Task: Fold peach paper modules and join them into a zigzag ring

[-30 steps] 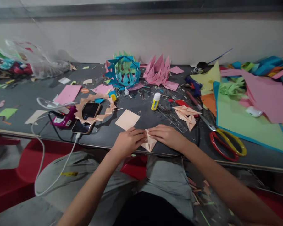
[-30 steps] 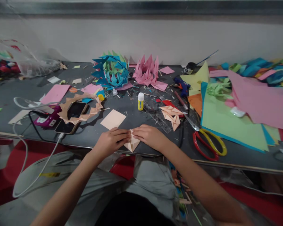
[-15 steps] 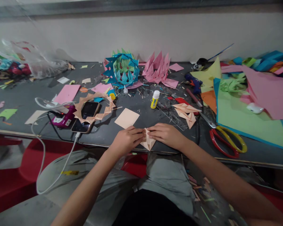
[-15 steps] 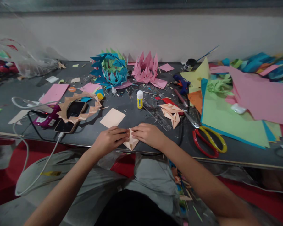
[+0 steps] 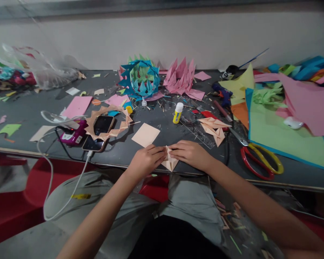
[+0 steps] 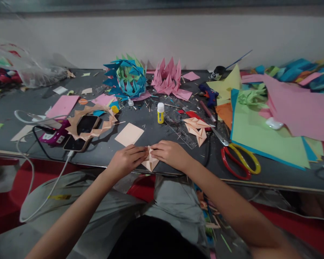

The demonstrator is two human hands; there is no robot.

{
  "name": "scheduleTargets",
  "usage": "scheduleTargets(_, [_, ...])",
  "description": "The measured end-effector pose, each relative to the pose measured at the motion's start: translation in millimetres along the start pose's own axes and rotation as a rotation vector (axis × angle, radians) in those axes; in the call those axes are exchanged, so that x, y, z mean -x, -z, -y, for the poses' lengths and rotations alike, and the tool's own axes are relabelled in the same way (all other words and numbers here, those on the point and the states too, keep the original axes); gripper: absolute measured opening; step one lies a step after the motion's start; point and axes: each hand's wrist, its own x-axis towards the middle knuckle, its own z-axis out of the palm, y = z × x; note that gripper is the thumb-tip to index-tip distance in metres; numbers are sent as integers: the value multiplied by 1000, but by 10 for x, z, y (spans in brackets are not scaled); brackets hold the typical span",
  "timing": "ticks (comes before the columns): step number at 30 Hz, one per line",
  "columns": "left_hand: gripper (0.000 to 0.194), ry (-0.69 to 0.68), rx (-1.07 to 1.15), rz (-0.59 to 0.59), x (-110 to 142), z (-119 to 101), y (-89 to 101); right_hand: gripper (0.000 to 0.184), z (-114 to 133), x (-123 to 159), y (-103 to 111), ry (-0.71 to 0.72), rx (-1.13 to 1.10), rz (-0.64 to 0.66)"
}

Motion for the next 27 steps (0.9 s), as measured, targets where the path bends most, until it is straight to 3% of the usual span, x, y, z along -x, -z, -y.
scheduleTargets(17, [26,-63,-36,115,-21,16,58,26,-5,-20,6,-29,-50,31])
scheduleTargets(27, [25,-98,-42,109,-2,43,64,26,0,-24,3,-33,-59,17])
